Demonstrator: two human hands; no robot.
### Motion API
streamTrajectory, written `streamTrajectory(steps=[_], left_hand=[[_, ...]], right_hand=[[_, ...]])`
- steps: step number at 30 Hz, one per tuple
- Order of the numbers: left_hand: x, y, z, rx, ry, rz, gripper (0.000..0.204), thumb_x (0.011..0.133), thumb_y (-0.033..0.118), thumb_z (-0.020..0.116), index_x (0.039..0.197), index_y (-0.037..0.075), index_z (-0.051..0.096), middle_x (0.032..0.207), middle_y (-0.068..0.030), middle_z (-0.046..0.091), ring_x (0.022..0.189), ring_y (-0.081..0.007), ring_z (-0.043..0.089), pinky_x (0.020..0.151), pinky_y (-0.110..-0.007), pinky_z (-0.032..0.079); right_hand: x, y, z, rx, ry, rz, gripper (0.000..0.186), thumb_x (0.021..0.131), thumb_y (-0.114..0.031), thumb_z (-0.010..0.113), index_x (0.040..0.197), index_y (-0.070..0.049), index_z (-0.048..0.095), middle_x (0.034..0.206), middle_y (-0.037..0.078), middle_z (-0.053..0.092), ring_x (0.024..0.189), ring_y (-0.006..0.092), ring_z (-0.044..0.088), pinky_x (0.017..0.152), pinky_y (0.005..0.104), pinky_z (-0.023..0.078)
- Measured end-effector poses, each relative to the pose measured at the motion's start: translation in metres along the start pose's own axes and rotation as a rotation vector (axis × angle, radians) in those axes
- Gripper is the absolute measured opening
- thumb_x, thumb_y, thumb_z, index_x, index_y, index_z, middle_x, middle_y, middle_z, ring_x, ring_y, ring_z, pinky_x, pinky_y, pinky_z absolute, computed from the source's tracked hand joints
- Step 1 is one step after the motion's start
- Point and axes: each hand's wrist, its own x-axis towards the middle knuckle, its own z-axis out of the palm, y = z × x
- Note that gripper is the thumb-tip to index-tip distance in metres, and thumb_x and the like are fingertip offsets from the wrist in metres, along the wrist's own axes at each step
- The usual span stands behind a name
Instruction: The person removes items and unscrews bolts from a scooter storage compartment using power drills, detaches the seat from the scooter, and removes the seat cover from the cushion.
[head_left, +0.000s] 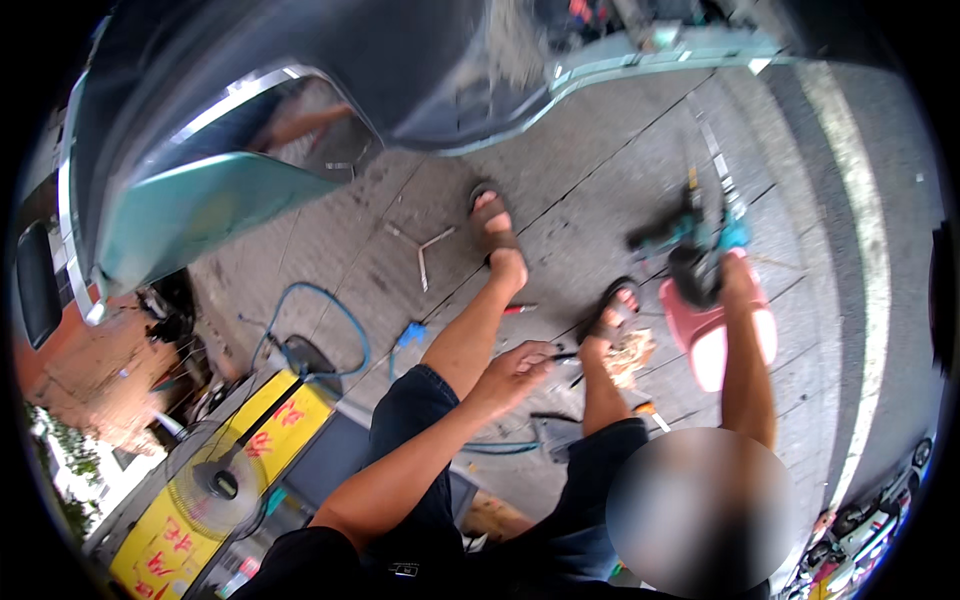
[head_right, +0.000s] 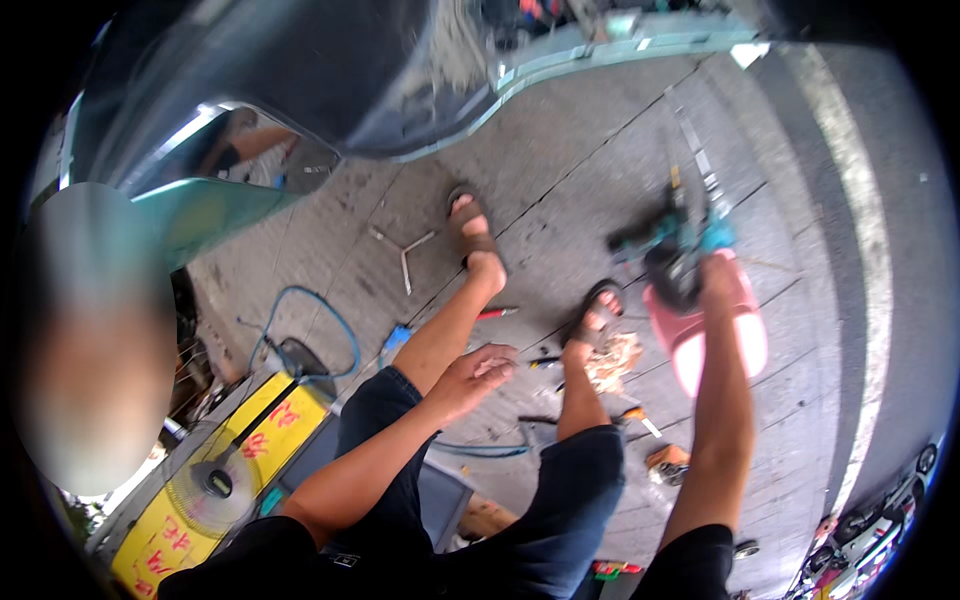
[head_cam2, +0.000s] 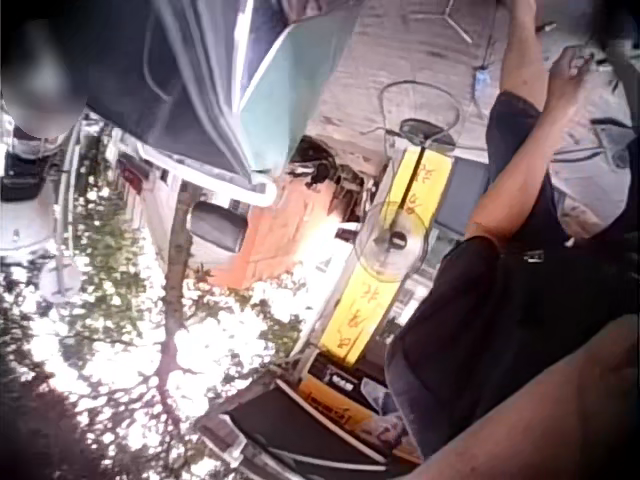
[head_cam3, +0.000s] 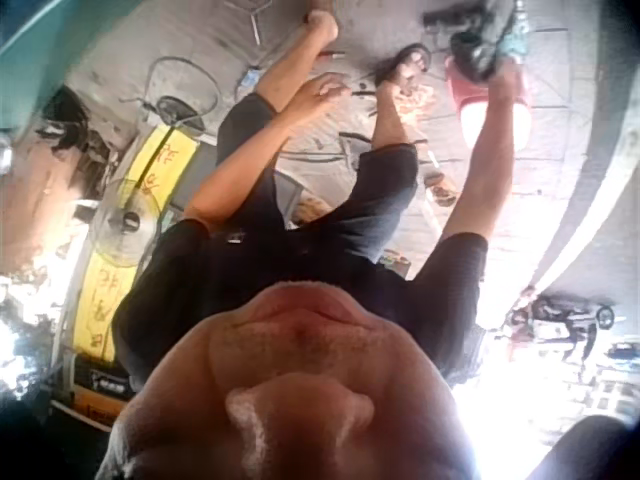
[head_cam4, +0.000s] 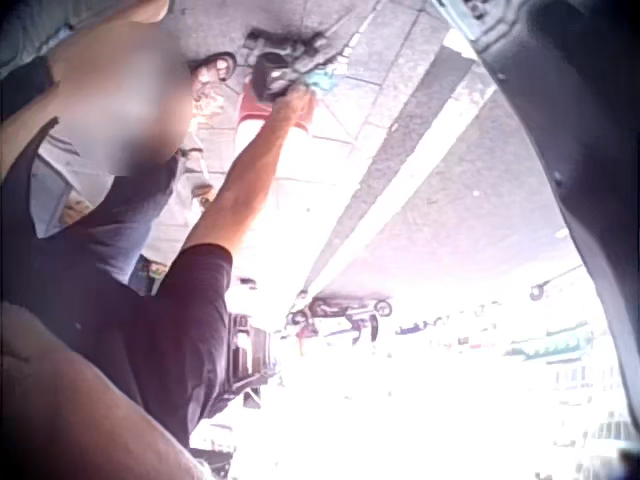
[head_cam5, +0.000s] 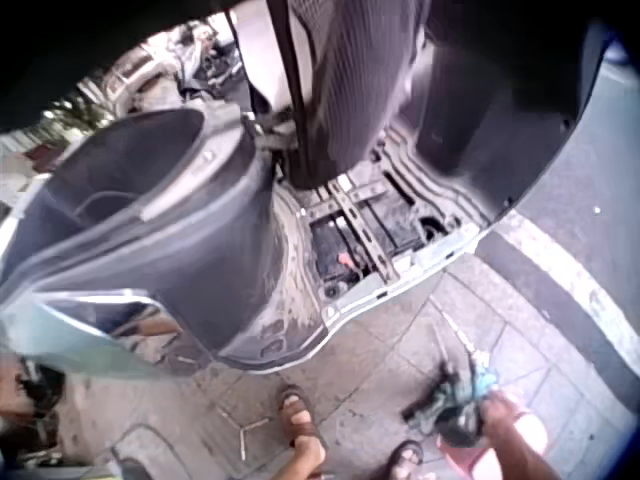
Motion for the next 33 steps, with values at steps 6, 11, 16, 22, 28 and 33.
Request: streamTrajectory(steps=[6,11,16,22,28,33], left_hand=[[-0.037,0.1,0.01,-0.184,0.088,0.132,0.05,0.098,0.035,0.05,0.136,0.005,0.04,0.121,-0.0118,0.058,0.11,-0.0213,0.057,0.093,-0.036,0.045],[-0.153,0.191,0.021,-0.629,0.025,0.415,0.053,0.097,0.039,0.048,0.137,0.005,0.038,0.129,-0.0141,0.053,0.116,-0.0268,0.054,0.097,-0.044,0.043],[-0.245,0.25,-0.003,-1.091,-0.197,0.496,0.029,0.098,0.038,0.047,0.104,0.01,0.054,0.112,-0.0123,0.064,0.114,-0.0268,0.056,0.097,-0.048,0.043],[-0.277,0.319,-0.083,-1.18,-0.271,0.785,0.025,0.098,0.036,0.046,0.101,0.013,0.056,0.113,-0.0105,0.065,0.109,-0.0256,0.06,0.09,-0.046,0.046],[-0.282,0.361,-0.192,-1.458,-0.57,0.921,0.029,0.1,0.035,0.043,0.099,0.01,0.057,0.111,-0.0129,0.065,0.104,-0.0275,0.062,0.09,-0.043,0.048],[-0.277,0.368,-0.265,-1.626,-0.66,0.867,0.032,0.101,0.035,0.04,0.1,0.008,0.056,0.115,-0.0156,0.063,0.107,-0.0275,0.061,0.093,-0.043,0.048]], right_hand=[[-0.208,-0.053,-0.051,0.526,-0.376,-0.029,0.046,0.081,-0.023,0.063,0.118,0.004,0.054,0.112,0.013,0.058,0.104,0.0228,0.053,0.092,0.0356,0.041],[-0.417,-0.179,-0.098,0.467,-0.446,-0.321,0.038,0.08,-0.014,0.066,0.111,0.0,0.052,0.093,0.007,0.059,0.089,0.0163,0.056,0.078,0.0314,0.048],[-0.505,-0.284,-0.104,0.746,-0.356,-0.443,0.028,0.086,-0.012,0.064,0.109,-0.001,0.052,0.099,0.008,0.06,0.085,0.0171,0.059,0.075,0.0317,0.049],[-0.556,-0.427,-0.1,0.594,-0.483,-0.571,0.029,0.082,-0.01,0.069,0.105,0.004,0.057,0.087,0.01,0.064,0.075,0.02,0.062,0.072,0.0328,0.049],[-0.606,-0.576,-0.055,0.163,-0.362,-0.841,0.026,0.083,0.0,0.065,0.107,0.003,0.055,0.088,0.007,0.062,0.069,0.0144,0.062,0.063,0.0279,0.05],[-0.621,-0.66,-0.006,-0.06,-0.297,-0.861,0.022,0.084,-0.002,0.066,0.104,0.004,0.058,0.085,0.007,0.063,0.073,0.0132,0.06,0.069,0.0282,0.05]])
